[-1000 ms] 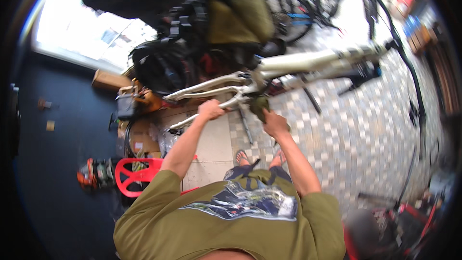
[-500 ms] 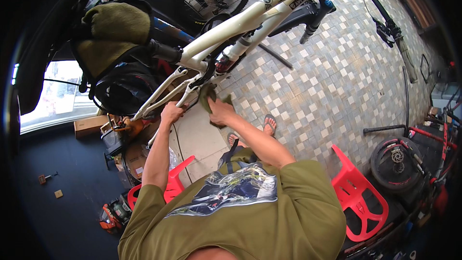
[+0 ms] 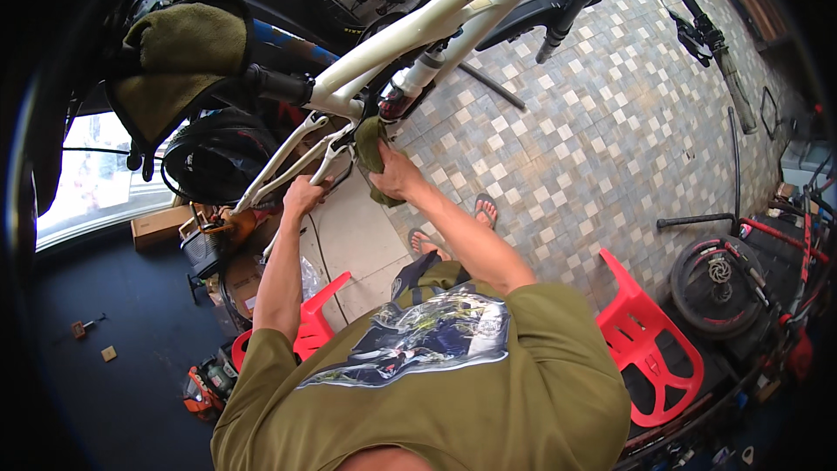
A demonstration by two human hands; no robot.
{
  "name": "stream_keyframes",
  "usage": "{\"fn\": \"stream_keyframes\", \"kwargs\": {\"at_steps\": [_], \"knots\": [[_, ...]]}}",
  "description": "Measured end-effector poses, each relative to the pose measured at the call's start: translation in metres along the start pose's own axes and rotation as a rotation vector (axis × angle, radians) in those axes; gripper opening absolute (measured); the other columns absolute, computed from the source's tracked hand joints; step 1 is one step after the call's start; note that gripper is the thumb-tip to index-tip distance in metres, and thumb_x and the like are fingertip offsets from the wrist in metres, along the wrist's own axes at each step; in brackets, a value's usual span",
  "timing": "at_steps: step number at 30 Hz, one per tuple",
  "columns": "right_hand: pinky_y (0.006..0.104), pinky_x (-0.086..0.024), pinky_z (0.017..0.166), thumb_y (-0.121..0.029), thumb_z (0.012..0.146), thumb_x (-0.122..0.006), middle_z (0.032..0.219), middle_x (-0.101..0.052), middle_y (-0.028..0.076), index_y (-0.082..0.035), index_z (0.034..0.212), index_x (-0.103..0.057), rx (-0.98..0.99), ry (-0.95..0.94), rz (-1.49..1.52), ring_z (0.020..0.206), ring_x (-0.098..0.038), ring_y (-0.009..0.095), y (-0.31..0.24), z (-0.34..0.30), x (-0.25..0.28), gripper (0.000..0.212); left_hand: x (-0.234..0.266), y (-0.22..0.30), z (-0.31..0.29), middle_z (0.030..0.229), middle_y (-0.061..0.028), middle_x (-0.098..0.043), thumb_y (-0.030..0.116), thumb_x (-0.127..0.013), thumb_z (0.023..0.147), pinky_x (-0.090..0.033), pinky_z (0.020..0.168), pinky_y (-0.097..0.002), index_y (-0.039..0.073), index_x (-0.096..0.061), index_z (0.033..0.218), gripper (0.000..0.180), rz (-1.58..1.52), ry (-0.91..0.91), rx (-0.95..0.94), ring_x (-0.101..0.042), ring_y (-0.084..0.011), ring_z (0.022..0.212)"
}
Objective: The person wipes the frame, fork, handlebars, and seat post of a white bicycle using a green cloth. The person moves around the bike to reach different areas and finishes by placing the cloth on a workbench.
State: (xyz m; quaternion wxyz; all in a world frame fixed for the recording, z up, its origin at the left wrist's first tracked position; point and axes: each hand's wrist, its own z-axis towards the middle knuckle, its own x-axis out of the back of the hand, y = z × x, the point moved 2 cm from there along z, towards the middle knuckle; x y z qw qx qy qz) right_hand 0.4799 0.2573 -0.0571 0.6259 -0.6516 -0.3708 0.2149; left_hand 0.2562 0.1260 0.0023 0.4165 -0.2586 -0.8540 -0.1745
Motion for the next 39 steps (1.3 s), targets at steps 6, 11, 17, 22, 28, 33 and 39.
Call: {"fn": "stream_keyframes", "kwargs": {"at_steps": [6, 11, 17, 22, 28, 33, 39], "knots": [[0.0476, -0.048, 0.101, -0.026, 0.078, -0.061, 0.125, -0.063, 0.027, -0.008, 0.146, -0.046, 0.028, -0.043, -0.103, 0.12, -0.059, 0.044, 0.06, -0.044, -0.006, 0.072, 0.008, 0.007, -0.002, 0.074, -0.0055, -0.072, 0.064, -0.066, 0.085, -0.053, 0.079, -0.0404, 0.01, -0.077, 0.088, 0.055, -0.029, 0.017, -0.083, -0.072, -0.0259, 0.08], [0.0496, -0.048, 0.101, -0.03, 0.083, -0.06, 0.133, -0.057, 0.031, -0.002, 0.141, -0.043, -0.042, 0.089, 0.025, 0.117, -0.059, 0.047, -0.004, -0.002, 0.004, 0.067, -0.002, -0.011, -0.003, 0.079, -0.0093, -0.074, 0.064, -0.066, 0.085, -0.053, 0.08, -0.0432, 0.01, -0.076, 0.088, 0.055, -0.029, 0.027, -0.031, -0.072, -0.031, 0.084], [0.0573, -0.05, 0.09, -0.031, 0.086, -0.057, 0.124, -0.057, 0.037, -0.002, 0.154, -0.019, -0.112, -0.117, -0.386, 0.103, -0.062, 0.053, 0.017, -0.012, -0.064, 0.083, 0.004, 0.001, -0.003, 0.106, -0.0195, -0.074, 0.064, -0.066, 0.085, -0.052, 0.09, -0.0493, 0.015, -0.076, 0.109, 0.056, 0.054, 0.081, -0.07, -0.068, -0.0411, 0.104], [0.0506, -0.049, 0.097, -0.028, 0.084, -0.06, 0.126, -0.058, 0.035, -0.003, 0.151, -0.031, -0.151, -0.159, -0.222, 0.115, -0.057, 0.051, 0.078, -0.047, -0.011, 0.078, 0.004, 0.004, -0.007, 0.109, -0.0201, -0.073, 0.062, -0.065, 0.086, -0.052, 0.092, -0.0496, 0.015, -0.075, 0.113, 0.055, 0.058, 0.13, -0.1, -0.067, -0.041, 0.107], [0.0527, -0.053, 0.09, -0.027, 0.087, -0.065, 0.121, -0.058, 0.028, -0.012, 0.146, -0.045, -0.28, 0.292, -0.574, 0.101, -0.066, 0.045, 0.045, -0.009, 0.137, 0.064, 0.003, -0.008, -0.01, 0.107, -0.02, -0.073, 0.058, -0.066, 0.087, -0.053, 0.09, -0.0493, 0.017, -0.075, 0.115, 0.05, 0.056, 0.135, -0.055, -0.068, -0.0414, 0.104], [0.0524, -0.057, 0.07, -0.022, 0.101, -0.046, 0.106, -0.064, 0.021, -0.032, 0.141, -0.051, -0.044, 0.441, -1.053, 0.085, -0.07, 0.042, 0.021, 0.098, 0.257, 0.042, 0.004, 0.005, -0.006, 0.104, -0.021, -0.073, 0.058, -0.066, 0.086, -0.053, 0.089, -0.0489, 0.017, -0.076, 0.112, 0.05, 0.057, 0.08, -0.06, -0.068, -0.0412, 0.102], [0.0541, -0.058, 0.076, -0.02, 0.102, -0.043, 0.1, -0.066, 0.024, -0.009, 0.134, -0.056, -0.123, 0.094, -1.034, 0.088, -0.071, 0.042, 0.088, 0.105, 0.199, 0.036, 0.003, 0.005, -0.002, 0.095, -0.0227, -0.073, 0.056, -0.068, 0.086, -0.052, 0.084, -0.05, 0.011, -0.076, 0.103, 0.049, 0.035, 0.011, -0.028, -0.069, -0.0431, 0.096]]}}
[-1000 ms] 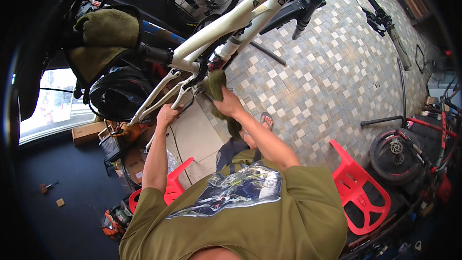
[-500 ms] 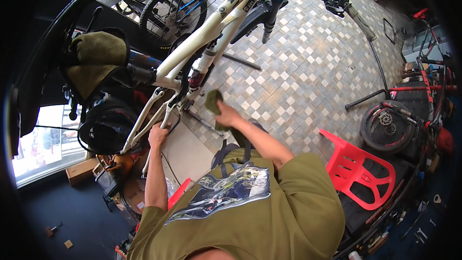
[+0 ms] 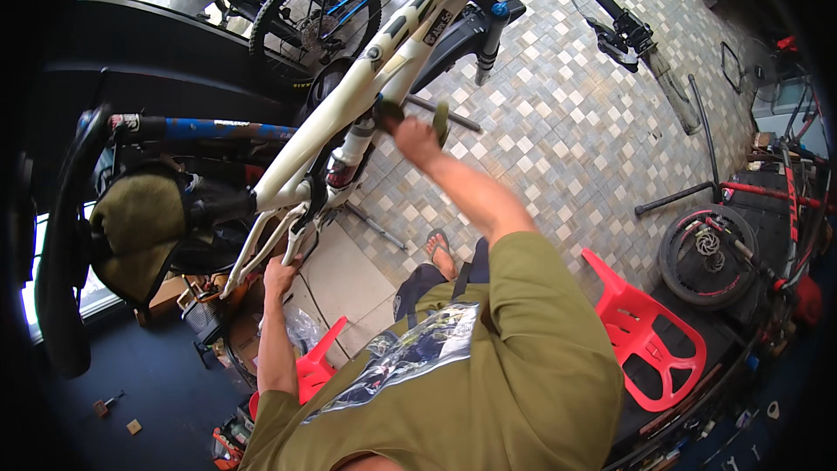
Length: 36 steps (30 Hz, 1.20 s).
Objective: The person wipes the frame, fork, handlebars, and seat post of a white bicycle using a green cloth. The person moves around the bike to reach different areas and finishes by placing the cloth on a workbench.
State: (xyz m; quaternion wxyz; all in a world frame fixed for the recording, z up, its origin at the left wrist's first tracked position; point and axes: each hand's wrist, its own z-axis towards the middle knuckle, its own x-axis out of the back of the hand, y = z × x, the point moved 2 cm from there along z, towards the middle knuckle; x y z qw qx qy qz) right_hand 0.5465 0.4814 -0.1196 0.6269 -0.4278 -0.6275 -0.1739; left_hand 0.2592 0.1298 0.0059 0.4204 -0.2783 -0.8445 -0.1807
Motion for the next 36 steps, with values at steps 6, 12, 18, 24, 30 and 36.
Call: {"fn": "stream_keyframes", "kwargs": {"at_steps": [6, 12, 18, 24, 30, 36], "knots": [[0.047, -0.059, 0.063, -0.023, 0.102, -0.049, 0.09, -0.065, 0.017, -0.026, 0.136, -0.06, 0.114, 0.218, 0.002, 0.075, -0.072, 0.036, 0.026, -0.006, 0.039, 0.035, -0.009, -0.017, -0.006, 0.092, -0.0242, -0.072, 0.054, -0.067, 0.086, -0.052, 0.081, -0.0503, 0.008, -0.076, 0.099, 0.049, 0.01, 0.045, 0.065, -0.069, -0.0431, 0.092], [0.0456, -0.06, 0.065, -0.027, 0.108, -0.039, 0.089, -0.065, 0.017, -0.028, 0.126, -0.065, 0.029, 0.201, -0.02, 0.077, -0.073, 0.034, 0.066, 0.009, 0.084, 0.032, -0.014, -0.005, -0.008, 0.086, -0.0252, -0.071, 0.056, -0.068, 0.085, -0.052, 0.079, -0.0488, 0.004, -0.075, 0.096, 0.053, -0.025, 0.055, 0.051, -0.069, -0.0442, 0.089], [0.0489, -0.059, 0.072, -0.028, 0.108, -0.039, 0.103, -0.063, 0.017, -0.035, 0.132, -0.062, 0.118, -0.019, 0.198, 0.085, -0.072, 0.039, 0.022, -0.02, 0.023, 0.034, -0.008, -0.008, -0.008, 0.086, -0.0246, -0.072, 0.055, -0.069, 0.085, -0.052, 0.079, -0.0487, 0.005, -0.076, 0.097, 0.052, -0.029, 0.055, 0.086, -0.069, -0.0442, 0.089], [0.0492, -0.057, 0.073, -0.02, 0.102, -0.045, 0.1, -0.063, 0.021, -0.015, 0.13, -0.059, -0.168, 0.055, 0.099, 0.085, -0.071, 0.039, 0.146, -0.024, 0.074, 0.032, -0.013, 0.0, -0.002, 0.087, -0.0249, -0.071, 0.053, -0.07, 0.086, -0.052, 0.08, -0.0494, 0.004, -0.075, 0.094, 0.05, -0.029, 0.081, 0.068, -0.068, -0.0447, 0.09], [0.0489, -0.059, 0.07, -0.011, 0.091, -0.054, 0.116, -0.06, 0.017, -0.027, 0.137, -0.056, 0.011, 0.297, 0.06, 0.083, -0.071, 0.039, 0.138, -0.008, 0.151, 0.049, -0.008, 0.008, -0.014, 0.091, -0.026, -0.071, 0.05, -0.069, 0.086, -0.052, 0.081, -0.0513, 0.004, -0.075, 0.095, 0.048, 0.022, 0.077, 0.095, -0.068, -0.0448, 0.093], [0.054, -0.058, 0.076, -0.015, 0.092, -0.052, 0.117, -0.057, 0.023, -0.023, 0.139, -0.053, -0.114, 0.253, 0.027, 0.084, -0.07, 0.042, 0.078, 0.033, 0.048, 0.047, -0.007, 0.016, -0.011, 0.088, -0.0262, -0.071, 0.049, -0.07, 0.086, -0.052, 0.081, -0.0508, 0.003, -0.074, 0.094, 0.047, 0.02, 0.101, 0.073, -0.069, -0.0453, 0.091]]}}
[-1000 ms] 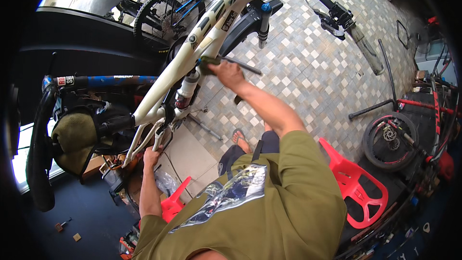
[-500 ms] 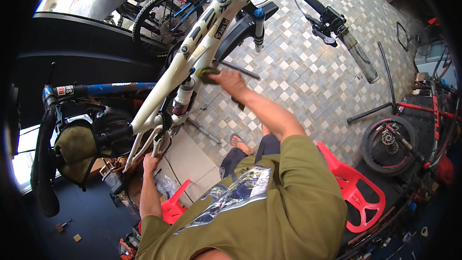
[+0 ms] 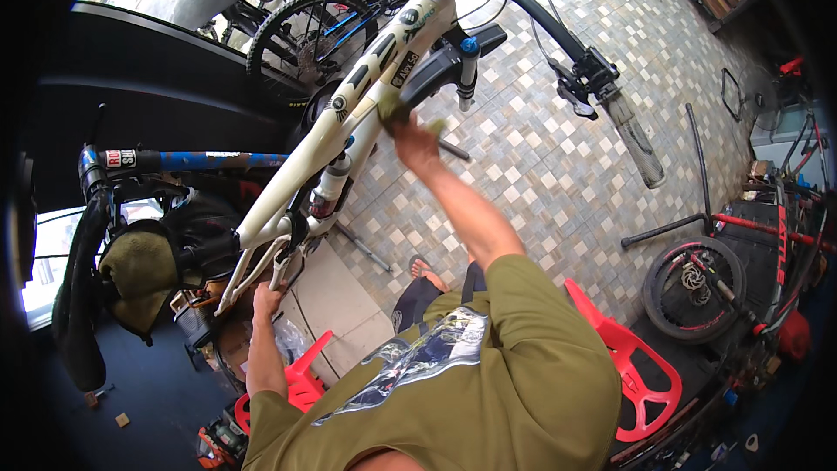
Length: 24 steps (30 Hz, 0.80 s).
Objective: The person wipes the frame, fork, handlebars, and seat post of a white bicycle using a green cloth. The person moves around the bike to reach different areas and finishes by placing the cloth on a workbench.
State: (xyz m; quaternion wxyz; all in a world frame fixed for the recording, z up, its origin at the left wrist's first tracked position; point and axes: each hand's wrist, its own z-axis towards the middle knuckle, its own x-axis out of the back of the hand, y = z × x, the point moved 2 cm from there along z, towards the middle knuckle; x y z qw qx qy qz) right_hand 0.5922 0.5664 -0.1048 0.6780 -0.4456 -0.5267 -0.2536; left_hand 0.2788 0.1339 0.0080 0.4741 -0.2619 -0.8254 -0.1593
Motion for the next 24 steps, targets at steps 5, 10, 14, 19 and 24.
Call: {"fn": "stream_keyframes", "kwargs": {"at_steps": [5, 10, 14, 19, 24], "knots": [[0.0585, -0.056, 0.079, -0.019, 0.09, -0.056, 0.131, -0.048, 0.03, -0.016, 0.136, -0.052, 0.047, -0.339, 0.351, 0.084, -0.07, 0.045, -0.043, -0.075, -0.016, 0.046, -0.015, -0.017, -0.01, 0.089, -0.0271, -0.071, 0.054, -0.071, 0.085, -0.052, 0.082, -0.0505, 0.002, -0.074, 0.092, 0.053, -0.051, -0.022, 0.075, -0.069, -0.0453, 0.092], [0.0534, -0.058, 0.068, -0.022, 0.086, -0.064, 0.116, -0.056, 0.025, -0.014, 0.133, -0.053, 0.007, -0.024, 0.294, 0.082, -0.07, 0.044, 0.007, -0.038, 0.042, 0.049, -0.023, -0.01, -0.012, 0.092, -0.0287, -0.071, 0.052, -0.071, 0.085, -0.052, 0.082, -0.0524, 0.001, -0.074, 0.092, 0.053, -0.051, -0.026, 0.12, -0.068, -0.0469, 0.094], [0.0539, -0.058, 0.074, -0.013, 0.086, -0.059, 0.112, -0.056, 0.023, -0.022, 0.133, -0.058, 0.186, -0.018, 0.169, 0.082, -0.07, 0.041, -0.003, 0.012, 0.078, 0.048, -0.019, -0.007, -0.009, 0.091, -0.0294, -0.07, 0.05, -0.07, 0.087, -0.052, 0.082, -0.0523, 0.0, -0.074, 0.091, 0.051, -0.044, 0.036, 0.027, -0.067, -0.048, 0.093], [0.0487, -0.059, 0.071, -0.025, 0.094, -0.058, 0.111, -0.058, 0.018, -0.022, 0.124, -0.062, 0.159, 0.069, -0.007, 0.084, -0.071, 0.038, 0.032, 0.051, 0.096, 0.031, -0.021, -0.015, -0.01, 0.089, -0.0294, -0.07, 0.051, -0.069, 0.087, -0.053, 0.081, -0.0521, 0.0, -0.074, 0.092, 0.051, -0.033, 0.043, 0.034, -0.067, -0.0477, 0.092], [0.0539, -0.058, 0.071, -0.014, 0.091, -0.054, 0.12, -0.056, 0.024, -0.02, 0.13, -0.058, 0.242, -0.07, 0.184, 0.088, -0.071, 0.043, 0.011, 0.013, 0.075, 0.04, -0.018, -0.008, -0.012, 0.091, -0.0291, -0.07, 0.05, -0.07, 0.087, -0.052, 0.083, -0.0517, 0.001, -0.075, 0.093, 0.05, -0.032, 0.007, 0.056, -0.068, -0.0469, 0.094]]}}
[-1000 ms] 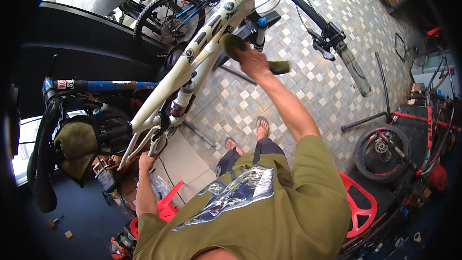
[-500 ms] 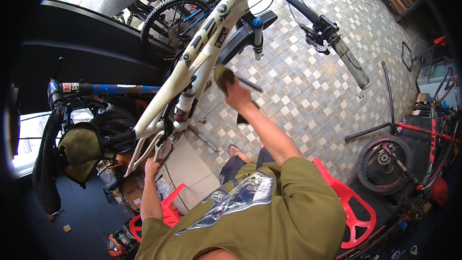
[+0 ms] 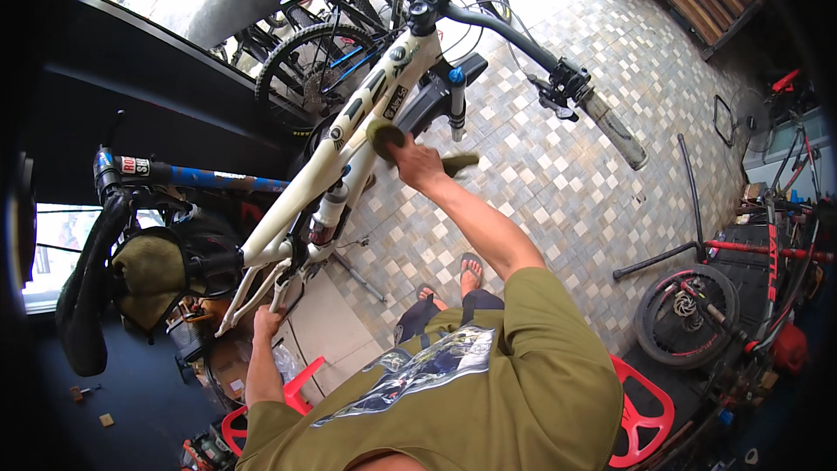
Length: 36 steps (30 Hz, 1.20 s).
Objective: The person wipes the frame, fork, handlebars, and seat post of a white bicycle using a green cloth. The person moves around the bike to reach different areas and finishes by placing the cloth on a workbench.
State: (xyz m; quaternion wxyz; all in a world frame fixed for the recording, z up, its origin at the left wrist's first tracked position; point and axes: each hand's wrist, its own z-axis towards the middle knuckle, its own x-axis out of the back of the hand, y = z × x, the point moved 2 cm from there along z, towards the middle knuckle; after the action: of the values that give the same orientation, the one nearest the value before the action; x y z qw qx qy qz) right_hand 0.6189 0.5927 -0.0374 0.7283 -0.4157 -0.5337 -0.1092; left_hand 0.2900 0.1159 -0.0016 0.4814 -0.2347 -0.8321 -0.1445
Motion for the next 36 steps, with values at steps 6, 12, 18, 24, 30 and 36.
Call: {"fn": "stream_keyframes", "kwargs": {"at_steps": [6, 12, 18, 24, 30, 36], "knots": [[0.0505, -0.06, 0.071, -0.015, 0.085, -0.065, 0.113, -0.055, 0.021, -0.019, 0.129, -0.059, -0.168, 0.283, -0.109, 0.087, -0.07, 0.039, 0.042, 0.03, 0.071, 0.044, 0.002, 0.0, 0.001, 0.087, -0.0285, -0.07, 0.047, -0.072, 0.085, -0.053, 0.08, -0.0497, 0.002, -0.075, 0.092, 0.046, -0.016, 0.076, -0.018, -0.069, -0.0456, 0.09], [0.0487, -0.058, 0.068, -0.013, 0.088, -0.059, 0.111, -0.058, 0.019, -0.023, 0.125, -0.063, 0.013, 0.129, -0.242, 0.086, -0.07, 0.039, 0.052, 0.025, 0.076, 0.039, 0.002, 0.003, -0.004, 0.095, -0.0265, -0.071, 0.046, -0.072, 0.085, -0.053, 0.085, -0.0509, 0.005, -0.076, 0.096, 0.043, 0.008, 0.029, 0.021, -0.068, -0.0453, 0.097], [0.0501, -0.059, 0.075, -0.02, 0.085, -0.063, 0.117, -0.059, 0.02, -0.026, 0.134, -0.059, -0.085, 0.112, -0.101, 0.091, -0.069, 0.041, 0.039, 0.024, 0.079, 0.049, 0.005, 0.002, -0.001, 0.094, -0.026, -0.072, 0.045, -0.073, 0.084, -0.054, 0.084, -0.0508, 0.005, -0.076, 0.096, 0.042, -0.008, 0.043, 0.029, -0.068, -0.0442, 0.096], [0.0474, -0.053, 0.095, -0.021, 0.082, -0.062, 0.116, -0.065, 0.024, -0.013, 0.137, -0.054, -0.046, 0.4, 0.445, 0.106, -0.065, 0.043, 0.037, 0.017, 0.127, 0.057, 0.008, 0.004, -0.006, 0.101, -0.0223, -0.073, 0.045, -0.073, 0.085, -0.054, 0.088, -0.0502, 0.014, -0.078, 0.104, 0.037, 0.02, 0.069, 0.039, -0.068, -0.0424, 0.101], [0.0539, -0.055, 0.089, -0.035, 0.085, -0.061, 0.103, -0.069, 0.031, 0.008, 0.147, -0.023, -0.308, -0.085, 0.036, 0.094, -0.068, 0.049, -0.024, 0.054, 0.136, 0.085, 0.008, 0.011, -0.01, 0.101, -0.0211, -0.073, 0.051, -0.07, 0.085, -0.054, 0.087, -0.0506, 0.017, -0.078, 0.107, 0.04, -0.016, 0.035, 0.023, -0.069, -0.0426, 0.099], [0.0531, -0.058, 0.074, -0.035, 0.087, -0.063, 0.086, -0.069, 0.031, 0.014, 0.153, -0.01, 0.042, -0.482, 0.074, 0.079, -0.069, 0.048, -0.173, -0.014, 0.001, 0.098, 0.015, 0.015, -0.01, 0.096, -0.0191, -0.074, 0.051, -0.069, 0.086, -0.055, 0.083, -0.0494, 0.018, -0.079, 0.102, 0.038, -0.041, 0.026, 0.007, -0.07, -0.0403, 0.094]]}}
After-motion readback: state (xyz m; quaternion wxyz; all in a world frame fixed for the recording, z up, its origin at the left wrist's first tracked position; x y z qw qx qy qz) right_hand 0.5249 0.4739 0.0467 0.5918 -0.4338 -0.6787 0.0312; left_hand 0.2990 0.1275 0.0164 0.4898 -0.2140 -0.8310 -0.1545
